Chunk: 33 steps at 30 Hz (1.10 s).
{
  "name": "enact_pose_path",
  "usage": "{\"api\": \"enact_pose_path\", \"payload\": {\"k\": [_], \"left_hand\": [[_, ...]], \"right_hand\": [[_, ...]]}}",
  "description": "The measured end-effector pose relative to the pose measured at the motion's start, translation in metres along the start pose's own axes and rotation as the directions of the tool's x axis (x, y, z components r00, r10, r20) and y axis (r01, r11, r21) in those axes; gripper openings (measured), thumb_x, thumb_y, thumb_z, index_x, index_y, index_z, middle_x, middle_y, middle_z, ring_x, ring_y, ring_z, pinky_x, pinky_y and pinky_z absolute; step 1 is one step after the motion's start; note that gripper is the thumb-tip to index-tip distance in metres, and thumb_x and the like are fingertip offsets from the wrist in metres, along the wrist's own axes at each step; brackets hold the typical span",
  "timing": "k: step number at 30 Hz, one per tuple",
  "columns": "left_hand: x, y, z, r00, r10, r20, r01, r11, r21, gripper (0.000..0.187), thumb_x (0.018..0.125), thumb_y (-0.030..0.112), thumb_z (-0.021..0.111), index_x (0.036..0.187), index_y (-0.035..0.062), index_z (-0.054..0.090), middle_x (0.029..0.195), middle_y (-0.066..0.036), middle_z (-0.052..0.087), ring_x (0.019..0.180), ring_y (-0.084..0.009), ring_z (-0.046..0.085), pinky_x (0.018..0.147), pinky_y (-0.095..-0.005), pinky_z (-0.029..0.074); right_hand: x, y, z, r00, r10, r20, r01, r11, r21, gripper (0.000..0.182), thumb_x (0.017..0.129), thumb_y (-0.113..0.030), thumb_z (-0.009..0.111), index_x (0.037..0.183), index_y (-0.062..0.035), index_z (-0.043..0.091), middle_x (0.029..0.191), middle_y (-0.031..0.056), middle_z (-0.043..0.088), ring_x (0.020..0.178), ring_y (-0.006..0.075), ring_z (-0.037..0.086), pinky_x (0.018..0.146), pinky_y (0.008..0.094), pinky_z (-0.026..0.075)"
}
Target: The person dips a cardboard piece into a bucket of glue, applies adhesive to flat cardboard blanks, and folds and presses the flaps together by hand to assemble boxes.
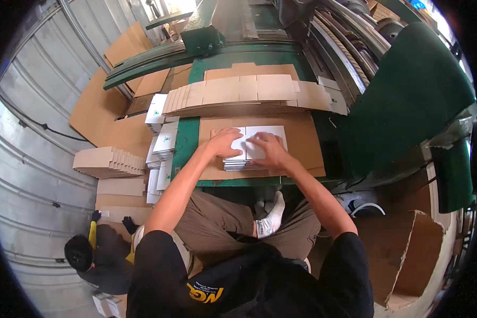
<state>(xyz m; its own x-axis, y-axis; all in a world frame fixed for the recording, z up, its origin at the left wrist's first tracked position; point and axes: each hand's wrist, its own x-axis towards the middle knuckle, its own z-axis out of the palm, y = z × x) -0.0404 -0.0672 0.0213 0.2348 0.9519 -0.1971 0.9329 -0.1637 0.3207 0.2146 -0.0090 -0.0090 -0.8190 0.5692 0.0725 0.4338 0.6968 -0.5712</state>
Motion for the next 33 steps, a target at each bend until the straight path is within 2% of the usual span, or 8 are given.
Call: {"api": "enact_pose_path", "payload": {"k": [4, 16, 23, 27, 29, 30, 31, 33], "left_hand": [[0.003, 0.001, -0.003, 0.999, -0.020, 0.037, 0.020, 1.000, 0.006, 0.083, 0.079, 0.055, 0.080, 0.147, 0.0123, 0.059, 0.163, -0.013, 0.042, 0.153, -0.0332, 0.035, 0.115, -0.0667, 0.027], [0.007, 0.002, -0.003, 0.999, -0.037, 0.000, 0.037, 0.997, -0.066, 0.082, 0.071, 0.050, 0.090, 0.138, 0.0108, 0.063, 0.161, -0.012, 0.043, 0.151, -0.0327, 0.036, 0.111, -0.0651, 0.032], [0.014, 0.000, -0.005, 0.999, -0.020, 0.046, 0.023, 0.998, -0.057, 0.080, 0.070, 0.050, 0.090, 0.135, 0.0112, 0.063, 0.145, -0.011, 0.058, 0.142, -0.0319, 0.047, 0.108, -0.0620, 0.034], [0.011, 0.007, -0.009, 0.999, -0.030, 0.045, 0.032, 0.998, -0.047, 0.080, 0.071, 0.051, 0.090, 0.135, 0.0103, 0.062, 0.140, -0.011, 0.061, 0.139, -0.0323, 0.050, 0.107, -0.0652, 0.034], [0.010, 0.007, -0.008, 0.999, -0.023, 0.031, 0.023, 1.000, 0.001, 0.079, 0.073, 0.051, 0.089, 0.137, 0.0114, 0.064, 0.143, -0.012, 0.059, 0.141, -0.0328, 0.048, 0.107, -0.0689, 0.034], [0.007, 0.015, -0.017, 0.996, -0.006, 0.087, 0.005, 1.000, 0.014, 0.077, 0.075, 0.051, 0.087, 0.138, 0.0133, 0.065, 0.149, -0.013, 0.054, 0.142, -0.0354, 0.046, 0.109, -0.0698, 0.033], [0.008, 0.015, -0.015, 0.997, 0.001, 0.073, -0.003, 1.000, 0.024, 0.077, 0.075, 0.051, 0.087, 0.138, 0.0133, 0.065, 0.149, -0.013, 0.054, 0.142, -0.0354, 0.046, 0.109, -0.0698, 0.033], [0.006, 0.009, -0.004, 1.000, -0.018, 0.015, 0.017, 0.999, 0.052, 0.075, 0.077, 0.051, 0.086, 0.139, 0.0148, 0.066, 0.152, -0.013, 0.051, 0.142, -0.0382, 0.044, 0.109, -0.0680, 0.035]], "right_hand": [[0.018, 0.011, -0.008, 0.996, 0.086, 0.029, -0.078, 0.977, -0.197, 0.113, 0.048, -0.066, 0.095, 0.146, -0.0263, 0.055, 0.163, 0.0245, 0.033, 0.154, 0.0460, 0.025, 0.119, 0.0780, 0.013], [0.021, 0.026, 0.004, 0.998, 0.065, 0.004, -0.064, 0.990, -0.127, 0.115, 0.043, -0.064, 0.098, 0.141, -0.0243, 0.053, 0.162, 0.0229, 0.033, 0.155, 0.0450, 0.023, 0.117, 0.0798, 0.008], [0.011, -0.002, -0.002, 0.980, 0.157, 0.121, -0.116, 0.949, -0.292, 0.116, 0.055, -0.064, 0.093, 0.157, -0.0374, 0.045, 0.169, 0.0223, 0.023, 0.158, 0.0484, 0.012, 0.113, 0.0852, 0.010], [0.000, -0.007, -0.009, 0.979, 0.056, 0.197, -0.005, 0.967, -0.253, 0.088, 0.074, -0.059, 0.086, 0.153, -0.0379, 0.053, 0.170, 0.0180, 0.022, 0.158, 0.0471, 0.015, 0.112, 0.0860, 0.015], [0.005, -0.004, -0.027, 0.994, 0.041, 0.106, -0.017, 0.977, -0.213, 0.077, 0.076, -0.057, 0.086, 0.145, -0.0308, 0.063, 0.165, 0.0202, 0.033, 0.153, 0.0448, 0.028, 0.116, 0.0768, 0.025], [0.022, 0.027, -0.014, 0.976, 0.001, -0.216, -0.018, 0.997, -0.077, 0.066, 0.078, -0.055, 0.085, 0.130, -0.0157, 0.073, 0.151, 0.0205, 0.050, 0.142, 0.0432, 0.044, 0.114, 0.0657, 0.035], [0.038, 0.043, -0.023, 0.973, -0.006, -0.229, -0.015, 0.996, -0.089, 0.066, 0.078, -0.055, 0.085, 0.130, -0.0157, 0.073, 0.151, 0.0205, 0.050, 0.142, 0.0432, 0.044, 0.114, 0.0657, 0.035], [0.066, 0.061, -0.049, 0.587, 0.337, -0.737, -0.201, 0.941, 0.271, 0.066, 0.078, -0.054, 0.086, 0.121, -0.0063, 0.072, 0.136, 0.0210, 0.059, 0.131, 0.0442, 0.051, 0.111, 0.0608, 0.040]]}}
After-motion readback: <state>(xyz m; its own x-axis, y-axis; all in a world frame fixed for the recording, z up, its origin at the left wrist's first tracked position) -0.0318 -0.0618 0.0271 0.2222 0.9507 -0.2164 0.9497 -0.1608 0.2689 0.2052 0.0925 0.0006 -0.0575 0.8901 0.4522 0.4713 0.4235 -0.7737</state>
